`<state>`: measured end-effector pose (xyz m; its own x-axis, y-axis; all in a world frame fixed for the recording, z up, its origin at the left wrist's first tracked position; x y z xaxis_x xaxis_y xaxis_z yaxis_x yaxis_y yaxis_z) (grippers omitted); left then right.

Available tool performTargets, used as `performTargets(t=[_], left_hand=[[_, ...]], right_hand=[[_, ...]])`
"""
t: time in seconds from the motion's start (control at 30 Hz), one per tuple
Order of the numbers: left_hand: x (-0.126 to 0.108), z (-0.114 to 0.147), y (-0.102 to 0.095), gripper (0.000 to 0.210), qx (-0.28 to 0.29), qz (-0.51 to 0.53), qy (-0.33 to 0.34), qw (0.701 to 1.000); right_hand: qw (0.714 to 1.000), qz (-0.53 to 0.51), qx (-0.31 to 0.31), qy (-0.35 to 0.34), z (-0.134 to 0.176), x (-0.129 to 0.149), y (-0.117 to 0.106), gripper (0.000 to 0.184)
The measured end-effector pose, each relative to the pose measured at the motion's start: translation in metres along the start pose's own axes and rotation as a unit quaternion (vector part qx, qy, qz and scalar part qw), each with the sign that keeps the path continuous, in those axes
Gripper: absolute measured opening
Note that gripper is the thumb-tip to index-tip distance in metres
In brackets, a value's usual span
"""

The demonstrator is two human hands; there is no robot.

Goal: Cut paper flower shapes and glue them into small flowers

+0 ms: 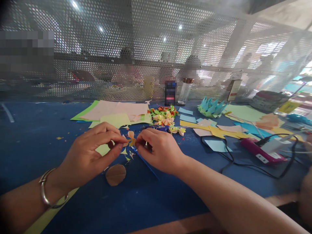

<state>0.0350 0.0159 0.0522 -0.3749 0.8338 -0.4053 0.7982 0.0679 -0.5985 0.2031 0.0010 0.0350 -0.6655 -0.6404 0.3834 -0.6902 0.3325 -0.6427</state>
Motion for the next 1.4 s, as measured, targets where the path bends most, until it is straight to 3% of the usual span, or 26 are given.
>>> performTargets(t=[0.23,0.47,0.7,0.87,1.17,1.4], left_hand=[[0.011,0.001,0.012,0.01,0.044,0.076,-0.072,0.994],[0.027,0.005,0.022,0.015,0.044,0.125,-0.169,0.977],[0.029,0.002,0.026,0.009,0.01,0.124,-0.17,0.978],[0.044,0.003,0.02,0.008,-0.026,0.112,-0.2,0.973],[0.066,0.001,0.01,0.007,-0.085,0.142,-0.252,0.954],[0.066,0.002,0.008,0.007,-0.096,0.138,-0.239,0.957]], right_hand=[[1.0,0.003,0.004,-0.016,0.001,0.002,0.002,0.011],[0.999,0.02,0.014,-0.024,0.002,0.0,0.006,0.008],[0.999,0.033,0.023,-0.023,0.003,0.003,0.009,0.01],[0.999,0.035,0.024,0.006,0.003,0.0,0.012,0.008],[0.983,0.036,0.177,-0.04,0.013,0.006,0.04,0.008],[0.973,0.088,0.208,-0.037,0.015,0.006,0.05,0.009]])
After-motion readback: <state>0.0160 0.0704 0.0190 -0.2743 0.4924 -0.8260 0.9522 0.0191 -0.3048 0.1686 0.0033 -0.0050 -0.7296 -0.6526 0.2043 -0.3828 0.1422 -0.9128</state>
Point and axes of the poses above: each hand's wrist, its own z-axis away from the middle knuckle, its own y-axis out of the palm, x = y × z, the point moved 6 cm from there along -z, towards the middle knuckle, and after that the axes turned 6 degrees about -x, right-handed, at the moved point
